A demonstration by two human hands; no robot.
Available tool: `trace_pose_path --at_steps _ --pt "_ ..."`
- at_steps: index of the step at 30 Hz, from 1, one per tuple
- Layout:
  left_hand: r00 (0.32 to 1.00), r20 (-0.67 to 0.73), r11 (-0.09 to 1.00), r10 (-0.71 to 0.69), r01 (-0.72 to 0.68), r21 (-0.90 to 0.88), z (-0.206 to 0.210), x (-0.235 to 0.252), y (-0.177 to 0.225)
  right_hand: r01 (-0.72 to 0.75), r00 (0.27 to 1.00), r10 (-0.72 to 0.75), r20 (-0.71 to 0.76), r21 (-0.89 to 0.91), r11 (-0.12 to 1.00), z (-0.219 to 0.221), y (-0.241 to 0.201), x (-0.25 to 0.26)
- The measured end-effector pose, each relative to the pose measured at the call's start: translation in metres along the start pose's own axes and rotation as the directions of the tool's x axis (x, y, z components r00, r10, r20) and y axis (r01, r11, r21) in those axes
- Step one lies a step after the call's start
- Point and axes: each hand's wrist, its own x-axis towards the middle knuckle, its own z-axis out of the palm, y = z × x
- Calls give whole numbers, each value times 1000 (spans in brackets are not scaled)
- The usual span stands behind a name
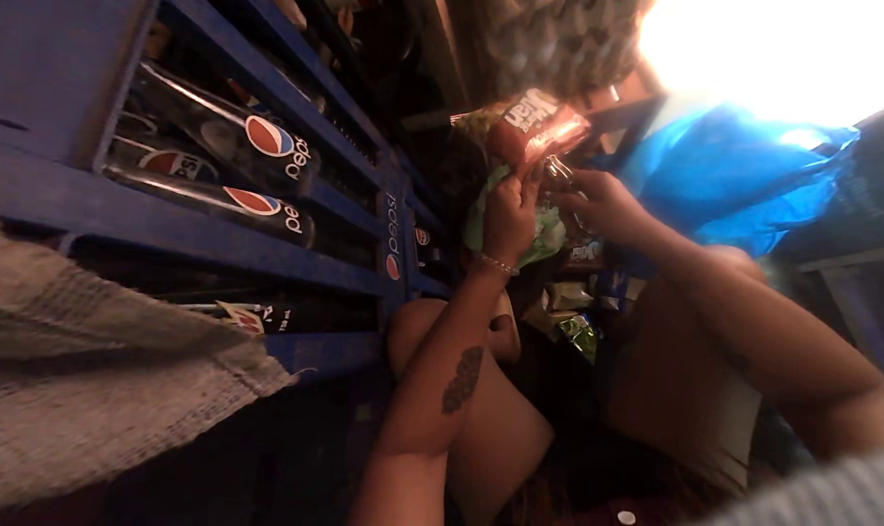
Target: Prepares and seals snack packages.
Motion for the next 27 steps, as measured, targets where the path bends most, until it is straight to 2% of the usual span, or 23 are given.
trace_pose_path --at_steps 9,20,27 --pt "1000 -13 998 -6 5 -62 2 -1 -2 -37 999 36 9 24 999 2 -2 0" --pt "1000 -12 992 1 -3 -123 3 -2 -4 -16 999 12 -47 -105 994 6 0 2" --pt "1000 -21 993 15 -18 -118 7 -2 -8 -17 998 10 -64 -107 994 9 12 7"
